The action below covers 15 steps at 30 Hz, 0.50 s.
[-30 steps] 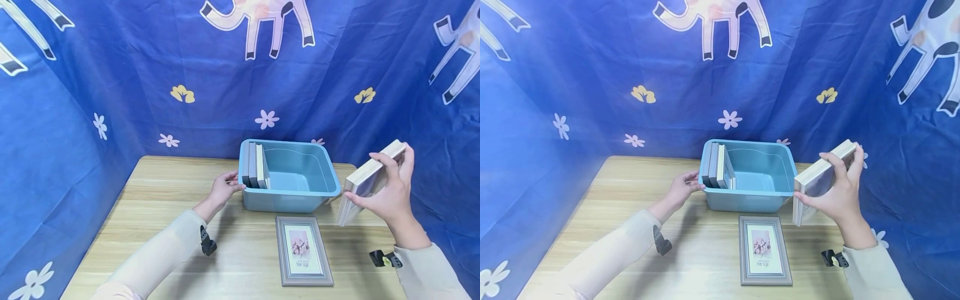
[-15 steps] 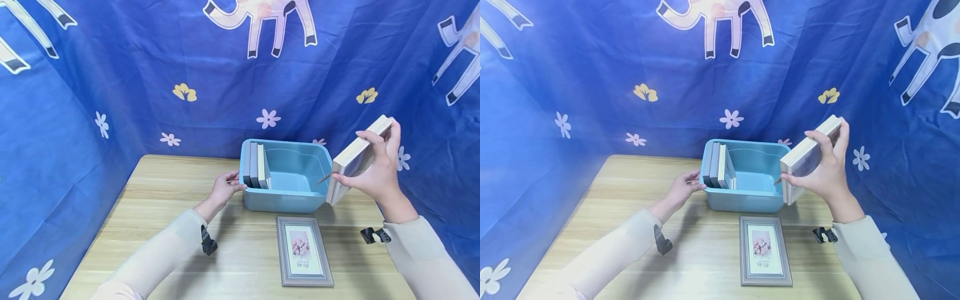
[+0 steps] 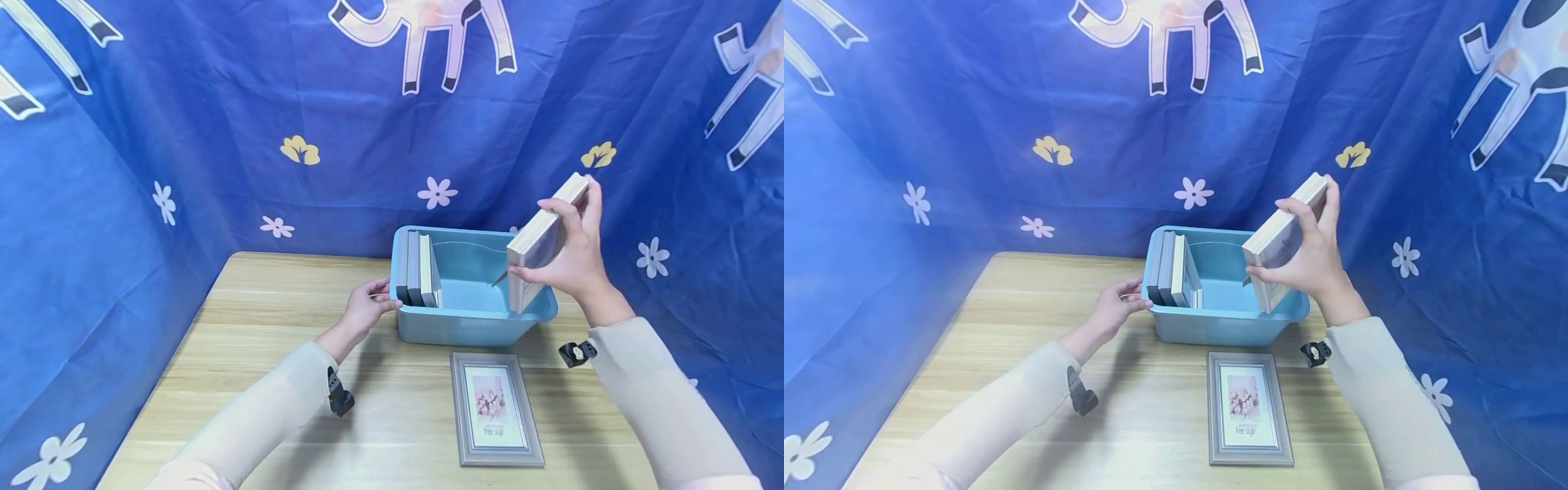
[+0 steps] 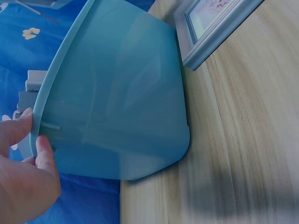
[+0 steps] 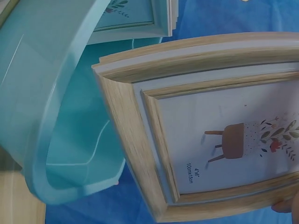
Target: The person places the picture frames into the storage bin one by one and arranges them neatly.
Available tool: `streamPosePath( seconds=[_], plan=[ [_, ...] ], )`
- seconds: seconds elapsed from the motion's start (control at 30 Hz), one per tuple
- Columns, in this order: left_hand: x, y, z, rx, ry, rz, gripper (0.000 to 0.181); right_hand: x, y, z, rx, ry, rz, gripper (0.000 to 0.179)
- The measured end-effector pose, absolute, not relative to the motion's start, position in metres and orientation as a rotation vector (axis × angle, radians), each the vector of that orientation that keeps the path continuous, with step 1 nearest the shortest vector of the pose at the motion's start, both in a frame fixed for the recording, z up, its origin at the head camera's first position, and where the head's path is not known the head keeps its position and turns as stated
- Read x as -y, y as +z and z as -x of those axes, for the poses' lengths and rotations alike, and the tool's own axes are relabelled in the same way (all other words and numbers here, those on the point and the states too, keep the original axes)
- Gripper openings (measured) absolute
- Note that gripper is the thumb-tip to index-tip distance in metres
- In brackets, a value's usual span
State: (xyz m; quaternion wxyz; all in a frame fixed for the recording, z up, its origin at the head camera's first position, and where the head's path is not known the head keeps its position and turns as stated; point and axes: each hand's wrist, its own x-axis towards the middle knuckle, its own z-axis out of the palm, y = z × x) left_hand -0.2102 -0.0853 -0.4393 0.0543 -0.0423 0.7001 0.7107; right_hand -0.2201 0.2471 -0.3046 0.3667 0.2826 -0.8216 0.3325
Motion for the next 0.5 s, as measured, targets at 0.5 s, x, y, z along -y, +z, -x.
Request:
streamPosePath(
  seconds=[0.5],
  plan=[
    [0.086,-0.441,0.211,-2.148,2.137,0.132,0.06,-0.228,-0.334,0.249,2.287,0.876,-0.616,0.101]
  ],
)
